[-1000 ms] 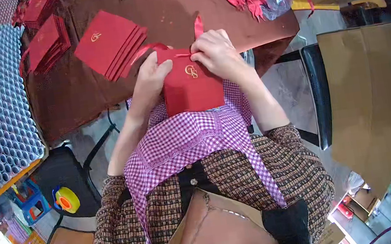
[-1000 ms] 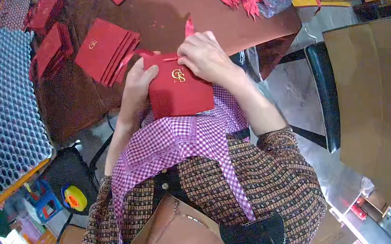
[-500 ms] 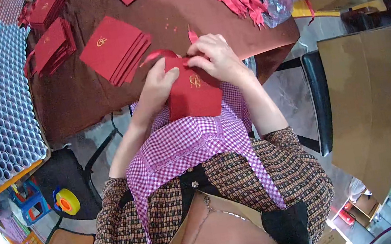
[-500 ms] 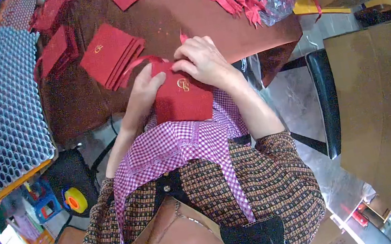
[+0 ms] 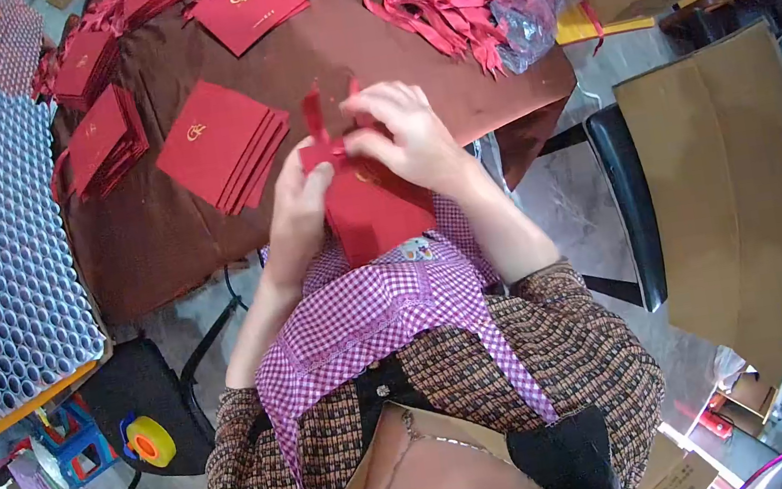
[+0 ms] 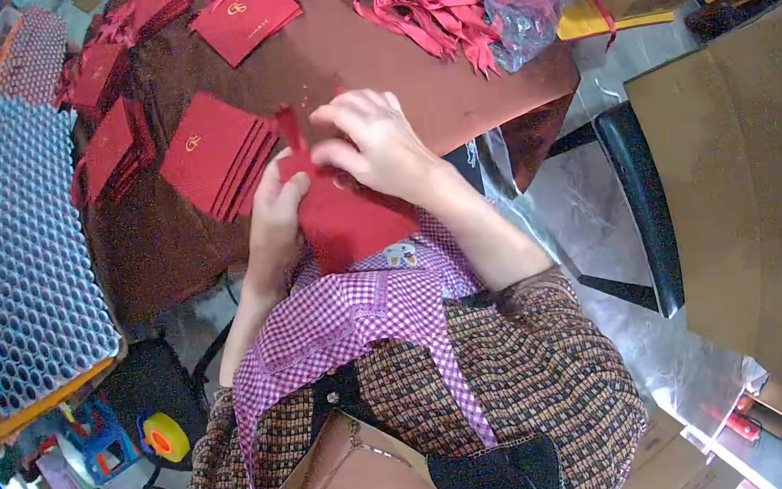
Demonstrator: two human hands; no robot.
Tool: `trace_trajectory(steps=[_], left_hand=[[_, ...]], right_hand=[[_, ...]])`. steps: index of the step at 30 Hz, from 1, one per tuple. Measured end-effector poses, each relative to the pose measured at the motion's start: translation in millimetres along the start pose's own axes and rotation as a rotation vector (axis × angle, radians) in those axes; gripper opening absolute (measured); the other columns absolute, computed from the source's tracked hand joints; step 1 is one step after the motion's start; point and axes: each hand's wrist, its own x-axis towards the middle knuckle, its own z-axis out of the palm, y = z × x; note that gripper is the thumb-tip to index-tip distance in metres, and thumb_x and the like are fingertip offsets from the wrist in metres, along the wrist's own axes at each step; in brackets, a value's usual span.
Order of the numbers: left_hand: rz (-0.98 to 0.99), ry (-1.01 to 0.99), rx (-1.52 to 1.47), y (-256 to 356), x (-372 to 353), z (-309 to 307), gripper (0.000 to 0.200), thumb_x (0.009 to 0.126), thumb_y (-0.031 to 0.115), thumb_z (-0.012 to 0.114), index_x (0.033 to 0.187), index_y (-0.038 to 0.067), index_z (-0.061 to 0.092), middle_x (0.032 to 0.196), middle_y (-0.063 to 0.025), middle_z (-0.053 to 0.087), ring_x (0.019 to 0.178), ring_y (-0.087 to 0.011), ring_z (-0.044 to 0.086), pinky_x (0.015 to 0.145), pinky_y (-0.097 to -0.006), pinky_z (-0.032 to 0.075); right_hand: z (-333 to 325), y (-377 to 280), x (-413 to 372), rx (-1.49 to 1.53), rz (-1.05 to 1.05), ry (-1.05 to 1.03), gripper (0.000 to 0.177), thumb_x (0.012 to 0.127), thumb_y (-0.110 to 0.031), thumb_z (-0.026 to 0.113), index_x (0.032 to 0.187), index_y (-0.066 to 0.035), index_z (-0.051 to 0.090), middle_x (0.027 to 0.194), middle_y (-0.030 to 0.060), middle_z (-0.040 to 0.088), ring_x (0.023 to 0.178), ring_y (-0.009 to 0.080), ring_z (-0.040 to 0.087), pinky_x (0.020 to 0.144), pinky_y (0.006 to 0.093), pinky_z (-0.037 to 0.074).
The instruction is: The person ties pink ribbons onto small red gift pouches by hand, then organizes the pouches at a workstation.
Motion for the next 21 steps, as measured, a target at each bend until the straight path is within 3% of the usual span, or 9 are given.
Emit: trace_trajectory(steps=[2, 3, 4, 6, 8, 11, 17, 20, 21], left_hand=[[0.119, 0.008, 0.135, 15, -2, -1, 0.032, 0.092, 0.009, 0.043, 0.121, -0.003, 0.048, 0.110, -0.0105, 0.058, 0.100, -0.0141, 0.055, 0.089, -0.0275, 0.044], [0.067, 0.059, -0.119, 13, -1, 0, 0.030, 0.094, 0.013, 0.042, 0.119, -0.003, 0.048, 0.106, -0.0110, 0.059, 0.097, -0.0146, 0.056, 0.087, -0.0279, 0.044], [0.266, 0.055, 0.128, 14, 0, 0, 0.030, 0.095, 0.015, 0.042, 0.119, -0.003, 0.048, 0.105, -0.0110, 0.059, 0.095, -0.0146, 0.057, 0.085, -0.0281, 0.046], [0.459, 0.058, 0.376, 14, 2, -4, 0.030, 0.097, 0.017, 0.042, 0.119, -0.002, 0.047, 0.104, -0.0110, 0.060, 0.093, -0.0146, 0.057, 0.082, -0.0284, 0.047], [-0.033, -0.075, -0.240, 11, 6, -4, 0.036, 0.098, 0.024, 0.042, 0.122, -0.003, 0.046, 0.101, -0.0106, 0.060, 0.087, -0.0136, 0.059, 0.075, -0.0270, 0.048], [-0.003, 0.023, 0.022, 11, 9, 3, 0.040, 0.097, 0.029, 0.046, 0.121, -0.003, 0.047, 0.098, -0.0083, 0.059, 0.082, -0.0111, 0.058, 0.070, -0.0251, 0.048], [0.121, 0.130, 0.450, -5, 10, -6, 0.026, 0.081, 0.010, 0.067, 0.104, -0.001, 0.059, 0.090, -0.0058, 0.057, 0.076, -0.0127, 0.054, 0.067, -0.0262, 0.047], [0.643, 0.260, 0.993, -5, 9, -9, 0.020, 0.074, 0.007, 0.069, 0.089, 0.000, 0.058, 0.082, -0.0109, 0.055, 0.081, -0.0243, 0.055, 0.072, -0.0314, 0.045], [0.639, 0.259, 0.990, -5, 9, -9, 0.020, 0.074, 0.007, 0.069, 0.089, 0.000, 0.058, 0.082, -0.0109, 0.055, 0.081, -0.0243, 0.055, 0.072, -0.0314, 0.045]], right_hand=[[-23, -12, -16, 0.001, -0.093, -0.260, 0.061, 0.070, -0.037, 0.073, 0.118, -0.005, 0.054, 0.116, 0.0124, 0.054, 0.111, 0.0295, 0.049, 0.096, 0.0417, 0.034], [-30, -16, -26, 0.047, -0.160, -0.403, 0.076, 0.067, -0.045, 0.073, 0.127, -0.006, 0.049, 0.127, 0.0135, 0.049, 0.119, 0.0312, 0.043, 0.100, 0.0436, 0.030], [-33, -25, -33, -0.001, -0.139, -0.494, 0.088, 0.060, -0.048, 0.073, 0.132, -0.006, 0.045, 0.134, 0.0149, 0.042, 0.124, 0.0331, 0.039, 0.103, 0.0444, 0.029], [-32, -37, -49, -0.186, -0.102, -0.472, 0.076, 0.065, -0.030, 0.074, 0.131, -0.005, 0.045, 0.136, 0.0155, 0.042, 0.125, 0.0330, 0.040, 0.103, 0.0446, 0.032], [-25, -26, -64, -0.260, -0.096, -0.412, 0.069, 0.069, -0.020, 0.073, 0.130, -0.004, 0.046, 0.134, 0.0161, 0.044, 0.123, 0.0333, 0.043, 0.102, 0.0438, 0.034], [-26, -18, -73, 0.009, 0.132, -0.010, 0.041, 0.081, 0.000, 0.055, 0.122, -0.001, 0.053, 0.117, 0.0148, 0.059, 0.107, 0.0284, 0.057, 0.093, 0.0356, 0.044], [-13, 10, -84, 0.902, 0.678, 0.273, 0.025, 0.089, -0.010, 0.054, 0.114, -0.002, 0.057, 0.095, 0.0014, 0.061, 0.081, 0.0111, 0.057, 0.073, 0.0256, 0.045], [4, 13, -86, 0.924, 0.735, 0.262, 0.022, 0.090, -0.011, 0.054, 0.111, -0.004, 0.057, 0.092, -0.0001, 0.060, 0.078, 0.0086, 0.054, 0.070, 0.0242, 0.043], [10, 17, -87, 0.947, 0.745, 0.257, 0.023, 0.090, -0.011, 0.053, 0.112, -0.004, 0.057, 0.093, -0.0001, 0.060, 0.080, 0.0090, 0.054, 0.072, 0.0243, 0.043]])
